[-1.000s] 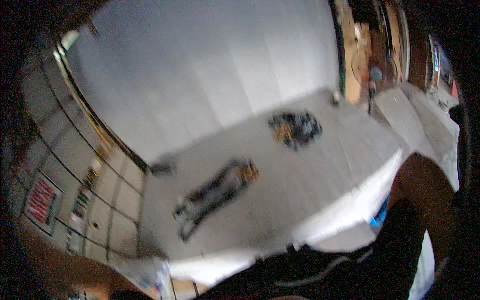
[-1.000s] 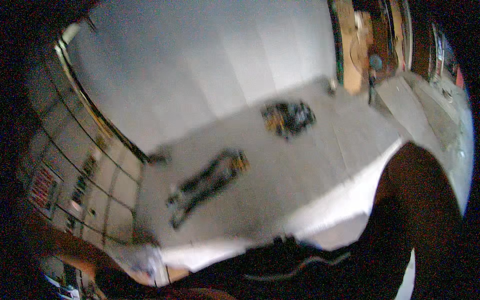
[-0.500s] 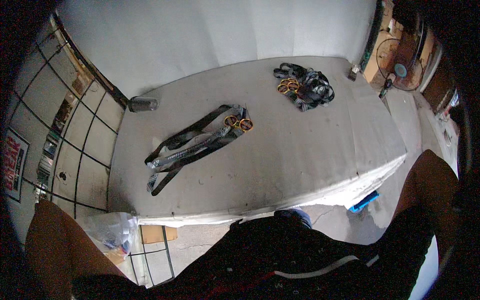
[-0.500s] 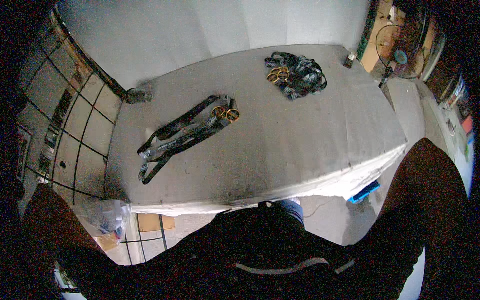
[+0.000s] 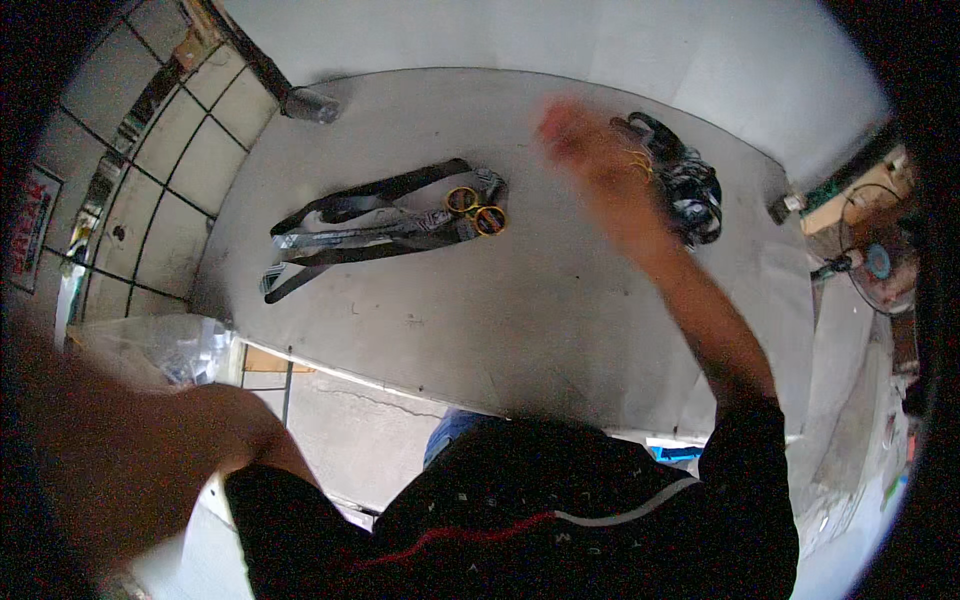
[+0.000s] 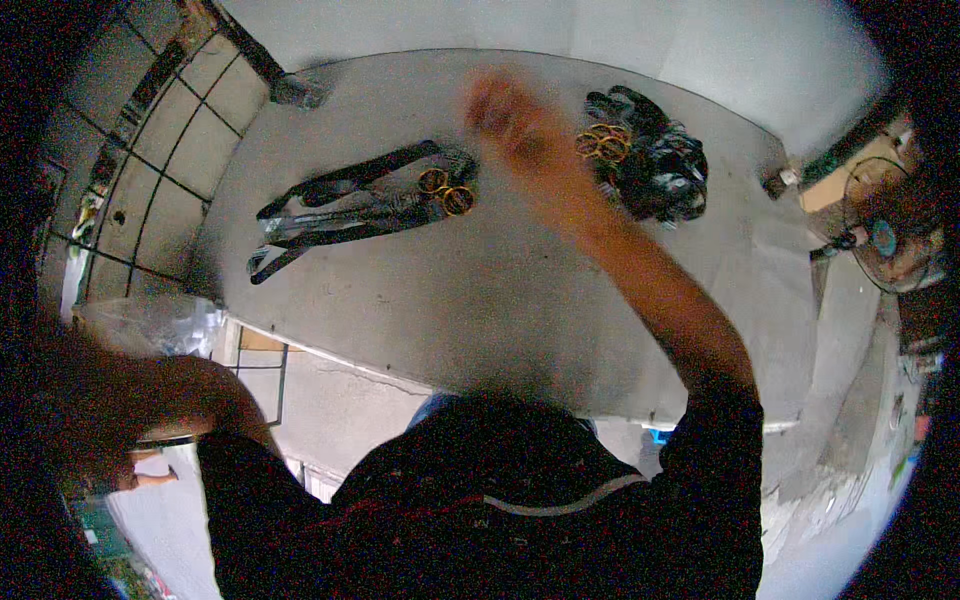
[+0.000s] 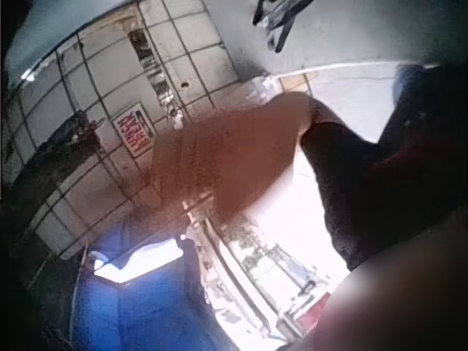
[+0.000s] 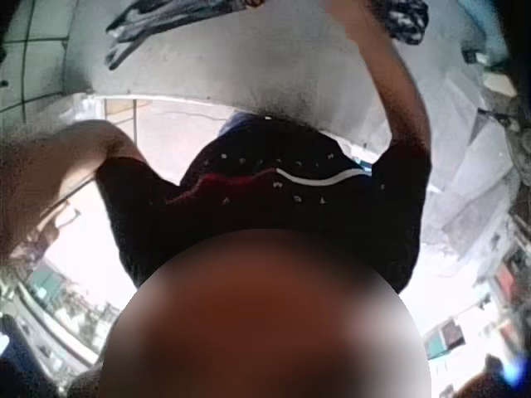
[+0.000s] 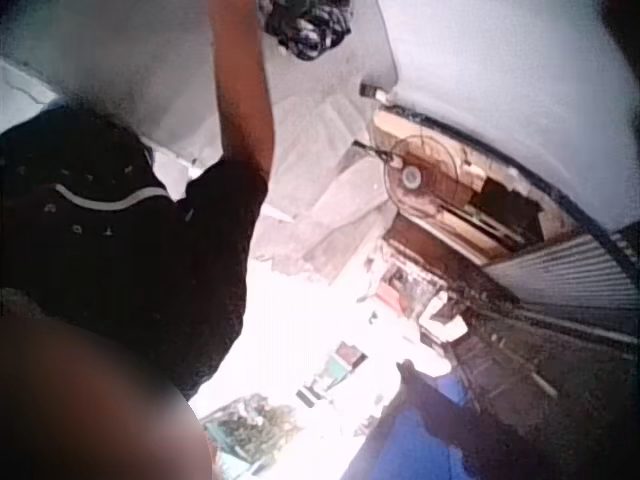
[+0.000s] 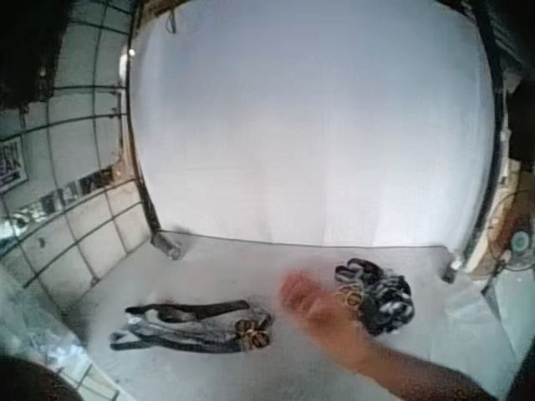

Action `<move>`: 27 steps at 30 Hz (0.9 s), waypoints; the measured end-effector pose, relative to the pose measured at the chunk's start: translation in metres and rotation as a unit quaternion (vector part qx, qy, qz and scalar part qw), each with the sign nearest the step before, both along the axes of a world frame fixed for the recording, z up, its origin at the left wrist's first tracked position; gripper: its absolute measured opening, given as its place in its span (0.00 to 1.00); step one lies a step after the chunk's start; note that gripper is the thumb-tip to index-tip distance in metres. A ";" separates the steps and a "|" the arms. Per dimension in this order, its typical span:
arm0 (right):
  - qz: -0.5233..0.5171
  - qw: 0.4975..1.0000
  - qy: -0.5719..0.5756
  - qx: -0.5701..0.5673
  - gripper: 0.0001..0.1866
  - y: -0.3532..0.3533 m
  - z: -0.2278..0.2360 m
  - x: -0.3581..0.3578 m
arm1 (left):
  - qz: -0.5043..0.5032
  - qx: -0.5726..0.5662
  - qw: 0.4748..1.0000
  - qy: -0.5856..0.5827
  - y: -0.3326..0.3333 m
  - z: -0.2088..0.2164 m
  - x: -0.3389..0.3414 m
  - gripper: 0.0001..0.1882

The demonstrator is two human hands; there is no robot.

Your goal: The person sits on the floor and attaches circular metal rings to a black strap using a small tool. They repeatedly thread the rings through the strap and secure them, then move to a counter to continue the assembly.

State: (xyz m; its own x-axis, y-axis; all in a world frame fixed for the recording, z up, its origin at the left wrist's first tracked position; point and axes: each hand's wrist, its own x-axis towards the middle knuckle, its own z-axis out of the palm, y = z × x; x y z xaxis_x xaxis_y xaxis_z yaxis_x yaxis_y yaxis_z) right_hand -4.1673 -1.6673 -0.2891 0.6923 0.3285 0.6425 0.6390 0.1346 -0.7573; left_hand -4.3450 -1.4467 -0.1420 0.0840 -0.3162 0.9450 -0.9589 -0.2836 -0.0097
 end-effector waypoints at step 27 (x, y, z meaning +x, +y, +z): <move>-0.158 0.967 0.124 -0.155 0.13 -0.012 0.020 0.094 | -0.388 -0.039 0.319 0.864 -0.005 -0.154 0.205 0.50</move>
State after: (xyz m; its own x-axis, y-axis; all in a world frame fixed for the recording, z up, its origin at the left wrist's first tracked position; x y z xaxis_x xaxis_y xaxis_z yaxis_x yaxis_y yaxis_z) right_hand -4.0736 -1.6796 -0.2688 0.9100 0.2248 0.3484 0.4044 -0.2960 -0.8654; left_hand -4.1403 -1.4518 -0.2960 0.4260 -0.8563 -0.2920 0.7037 0.1108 0.7018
